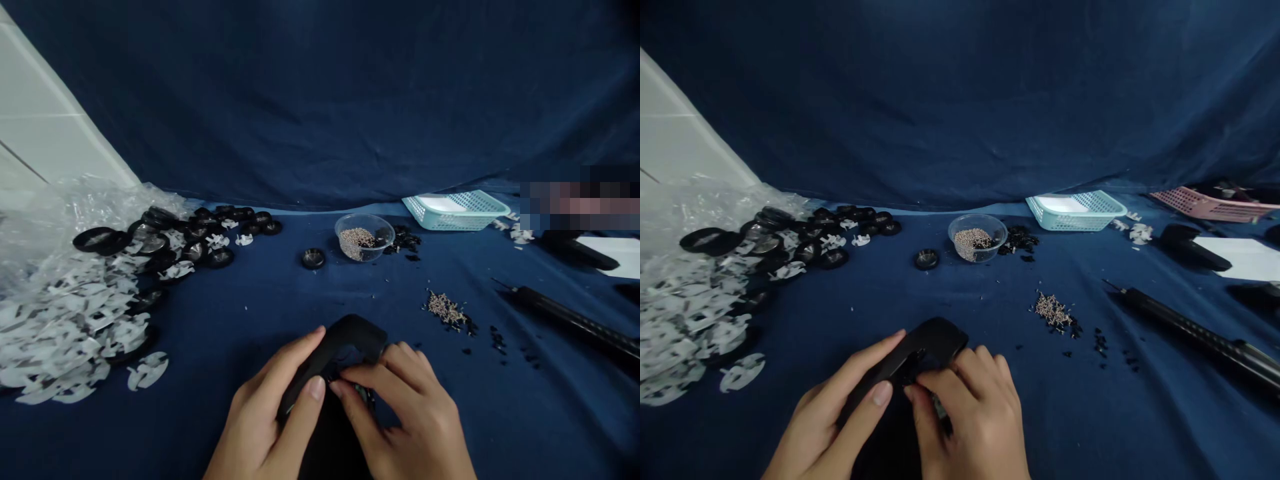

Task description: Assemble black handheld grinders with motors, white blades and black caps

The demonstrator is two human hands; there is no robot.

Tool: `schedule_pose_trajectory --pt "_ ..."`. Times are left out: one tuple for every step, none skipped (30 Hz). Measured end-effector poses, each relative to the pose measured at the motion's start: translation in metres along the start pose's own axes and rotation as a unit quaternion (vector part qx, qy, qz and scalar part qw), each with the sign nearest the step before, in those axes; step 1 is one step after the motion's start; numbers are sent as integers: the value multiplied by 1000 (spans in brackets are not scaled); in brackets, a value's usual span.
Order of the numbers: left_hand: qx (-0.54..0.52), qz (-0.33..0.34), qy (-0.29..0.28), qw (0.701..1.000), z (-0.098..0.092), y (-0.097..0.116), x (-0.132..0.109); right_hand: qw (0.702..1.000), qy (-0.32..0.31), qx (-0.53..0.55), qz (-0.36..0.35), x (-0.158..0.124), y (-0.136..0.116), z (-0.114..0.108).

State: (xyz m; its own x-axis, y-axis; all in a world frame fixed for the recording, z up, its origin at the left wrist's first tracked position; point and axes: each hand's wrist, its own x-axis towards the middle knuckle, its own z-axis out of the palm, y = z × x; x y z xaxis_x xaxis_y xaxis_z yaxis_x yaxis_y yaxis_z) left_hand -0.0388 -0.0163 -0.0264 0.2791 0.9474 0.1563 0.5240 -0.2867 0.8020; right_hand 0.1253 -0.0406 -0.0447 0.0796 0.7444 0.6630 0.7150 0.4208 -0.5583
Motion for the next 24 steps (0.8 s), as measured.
schedule_pose_trajectory --pt "-1 -12 -5 1000 -1 0 1 1000 9 6 10 1 -1 1" --pt "-3 -29 -7 1000 -2 1 1 1000 7 15 14 1 -2 0" --pt "-4 -52 -5 999 -3 1 2 999 -5 30 11 2 -3 -2" --pt "-4 -77 1 997 -4 2 1 999 -16 48 8 3 -3 -6" --pt "-3 -101 9 995 -6 3 1 998 -26 64 11 4 -2 -12" --pt "-2 -122 17 992 -8 5 0 996 -35 73 23 4 0 -18" --pt "-3 -136 22 991 -10 7 -1 995 -48 71 50 4 3 -25" --pt "-5 -144 21 989 -12 9 -3 992 -68 61 92 4 6 -31" --pt "-7 -150 19 988 -14 10 -5 983 -99 53 147 2 11 -37" --pt "-10 -158 14 987 -16 11 -7 966 -140 59 208 1 15 -40" --pt "-14 -169 10 986 -17 11 -9 943 -182 80 266 -1 20 -42" --pt "-19 -180 3 983 -18 10 -12 918 -216 112 314 -3 24 -42" --pt "-27 -192 -5 981 -18 8 -13 896 -240 145 345 -5 27 -41" --pt "-40 -201 -14 979 -18 5 -15 881 -256 171 360 -6 29 -39" --pt "-55 -209 -24 976 -17 2 -16 873 -263 187 364 -7 30 -36" --pt "-69 -215 -31 974 -16 -2 -16 875 -262 191 360 -8 30 -33" --pt "-81 -220 -35 972 -15 -5 -16 884 -251 182 348 -9 28 -30" --pt "-87 -225 -33 970 -13 -9 -16 900 -231 170 329 -10 25 -27" --pt "-86 -229 -29 969 -12 -12 -15 918 -204 156 302 -11 22 -25" --pt "-80 -232 -27 969 -10 -14 -15 939 -172 137 265 -11 18 -22" --pt "-71 -232 -25 970 -9 -15 -14 959 -141 112 217 -12 14 -20" --pt "-62 -229 -23 971 -7 -15 -14 975 -120 84 168 -12 10 -17" --pt "-50 -224 -24 973 -6 -15 -14 985 -110 55 124 -12 6 -15" --pt "-37 -219 -24 975 -5 -15 -14 989 -109 28 92 -12 3 -12"
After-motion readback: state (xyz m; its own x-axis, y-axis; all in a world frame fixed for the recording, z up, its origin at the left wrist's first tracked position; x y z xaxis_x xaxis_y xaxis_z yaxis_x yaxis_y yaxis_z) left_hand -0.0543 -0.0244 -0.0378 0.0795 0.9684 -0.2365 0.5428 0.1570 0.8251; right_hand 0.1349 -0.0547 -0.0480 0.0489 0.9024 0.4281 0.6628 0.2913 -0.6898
